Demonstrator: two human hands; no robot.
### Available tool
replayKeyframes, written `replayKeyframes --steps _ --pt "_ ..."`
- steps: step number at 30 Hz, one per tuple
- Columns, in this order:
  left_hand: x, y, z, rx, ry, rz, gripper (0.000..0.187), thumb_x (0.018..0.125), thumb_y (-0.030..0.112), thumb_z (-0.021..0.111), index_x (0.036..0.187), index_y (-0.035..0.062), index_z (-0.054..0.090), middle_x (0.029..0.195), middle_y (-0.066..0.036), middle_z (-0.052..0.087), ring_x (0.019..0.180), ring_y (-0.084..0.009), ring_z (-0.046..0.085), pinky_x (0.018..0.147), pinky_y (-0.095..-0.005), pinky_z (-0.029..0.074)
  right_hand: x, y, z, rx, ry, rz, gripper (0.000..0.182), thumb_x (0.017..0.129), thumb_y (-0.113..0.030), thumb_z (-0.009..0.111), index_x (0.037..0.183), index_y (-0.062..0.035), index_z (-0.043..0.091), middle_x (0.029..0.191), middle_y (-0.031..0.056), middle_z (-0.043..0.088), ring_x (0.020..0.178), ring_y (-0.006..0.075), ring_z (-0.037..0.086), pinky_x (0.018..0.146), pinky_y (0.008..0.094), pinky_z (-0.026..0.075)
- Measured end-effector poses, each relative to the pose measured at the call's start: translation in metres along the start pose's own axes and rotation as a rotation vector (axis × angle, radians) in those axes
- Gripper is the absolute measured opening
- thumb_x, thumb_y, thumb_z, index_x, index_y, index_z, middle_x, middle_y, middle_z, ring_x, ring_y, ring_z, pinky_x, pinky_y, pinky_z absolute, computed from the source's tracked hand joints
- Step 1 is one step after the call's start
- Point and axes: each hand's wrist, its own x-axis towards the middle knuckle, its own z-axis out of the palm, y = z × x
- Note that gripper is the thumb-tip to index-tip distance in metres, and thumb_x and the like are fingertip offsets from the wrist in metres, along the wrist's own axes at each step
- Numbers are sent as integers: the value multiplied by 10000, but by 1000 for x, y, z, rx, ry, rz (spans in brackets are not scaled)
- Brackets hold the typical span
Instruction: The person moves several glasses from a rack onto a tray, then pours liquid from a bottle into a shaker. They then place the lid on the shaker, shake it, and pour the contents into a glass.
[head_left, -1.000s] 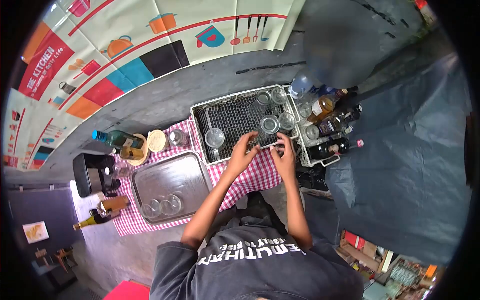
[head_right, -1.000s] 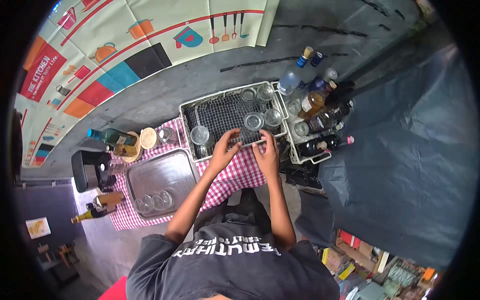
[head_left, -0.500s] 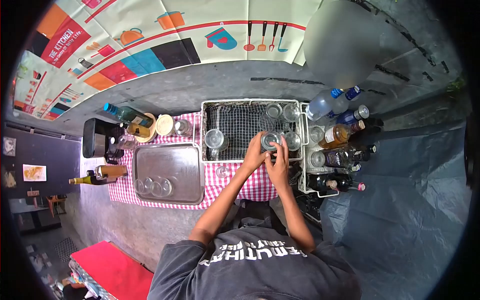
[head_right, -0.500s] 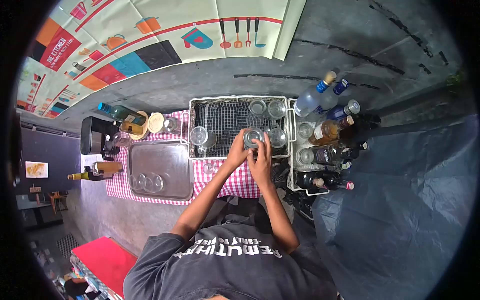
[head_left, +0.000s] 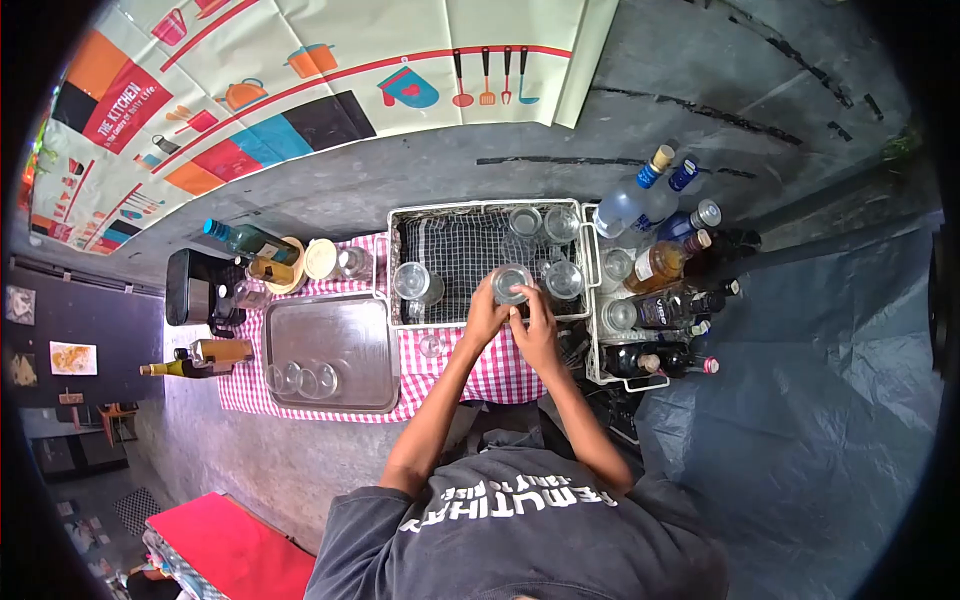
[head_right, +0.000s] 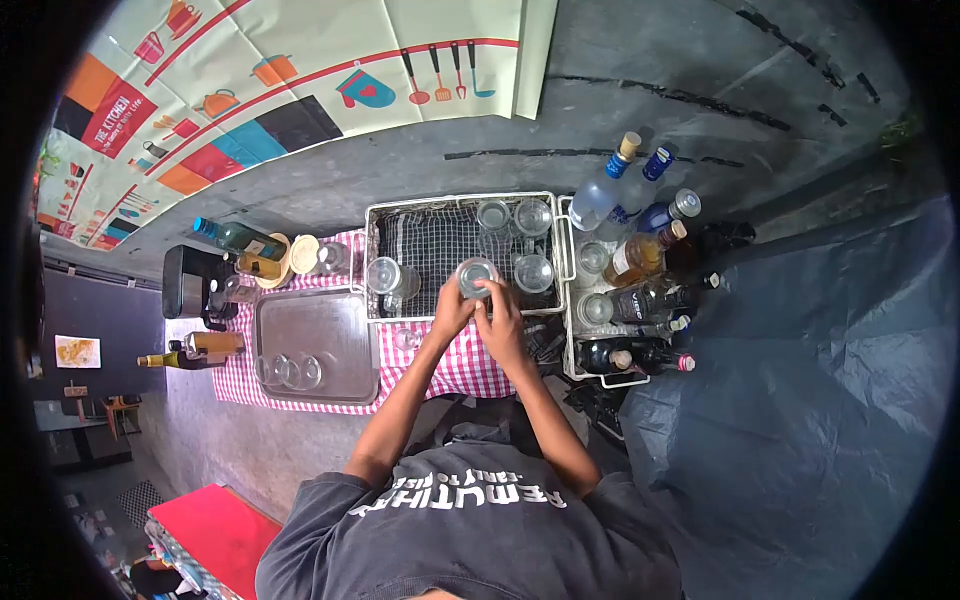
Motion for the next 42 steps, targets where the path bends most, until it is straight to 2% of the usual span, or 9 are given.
replayKeyframes --steps 6,12,16,19,23,32,34,35,42 --pt "-5 31 -20 -109 115 -112 456 704 12 661 1148 -43 578 1087 -186 631 1007 -269 626 866 -353 484 12 -24 0 75 -18 -120 441 846 4 530 1278 -23 448 1312 229 468 1224 397 461 999 450 398" --pt "-23 57 -51 -89 237 -89 481 708 130 784 1110 -37 580 1056 -144 626 954 -232 627 831 -339 491 8 -47 7 350 -11 -28 567 844 -47 594 1359 8 364 1333 198 474 1225 342 482 978 413 418" --pt "-43 99 -80 -244 278 -105 348 748 -6 736 1067 -22 595 990 -77 662 887 -111 612 790 -265 493 3 -49 9 142 -100 -89 497 830 -85 633 1285 -1 454 1318 202 478 1236 353 461 1009 427 392" --pt "-63 108 -103 -400 270 -145 510 769 -32 705 1228 -10 483 1202 -124 576 1084 -198 575 917 -332 487 -6 -56 16 82 -152 -112 507 811 -124 672 1261 3 474 1323 200 474 1242 353 456 1020 427 384" --pt "-89 106 -127 -549 355 -95 547 781 -71 674 1271 0 441 1220 -139 561 1183 -226 520 971 -364 459 -25 -73 35 165 -223 -68 643 770 -213 739 1293 6 435 1340 206 457 1270 353 432 1052 424 352" --pt "-158 86 -211 -763 227 -130 515 811 -18 679 1278 -7 463 1172 -127 586 1078 -197 572 927 -338 466 -112 -118 115 440 -274 253 846 761 -151 740 1430 -66 230 1421 161 335 1316 267 362 1018 409 380" --pt "-175 80 -229 -717 224 -170 522 816 17 693 1283 -7 463 1170 -123 586 1062 -191 574 930 -336 462 -129 -139 131 455 -264 283 857 755 -135 740 1432 -70 219 1414 170 332 1308 269 367 1010 402 384" --pt "-181 80 -234 -669 289 -117 319 853 73 683 1131 -4 547 1032 -73 627 904 -124 602 799 -276 497 -136 -148 138 465 -235 311 869 749 -119 740 1434 -74 208 1407 178 330 1301 270 372 1002 396 387" --pt "-208 72 -277 -878 319 -380 345 910 190 636 1151 31 447 1024 -57 578 939 -122 580 719 -272 517 -162 -174 180 573 -152 338 837 722 -77 761 1391 -86 259 1332 154 383 1232 252 434 946 359 426"
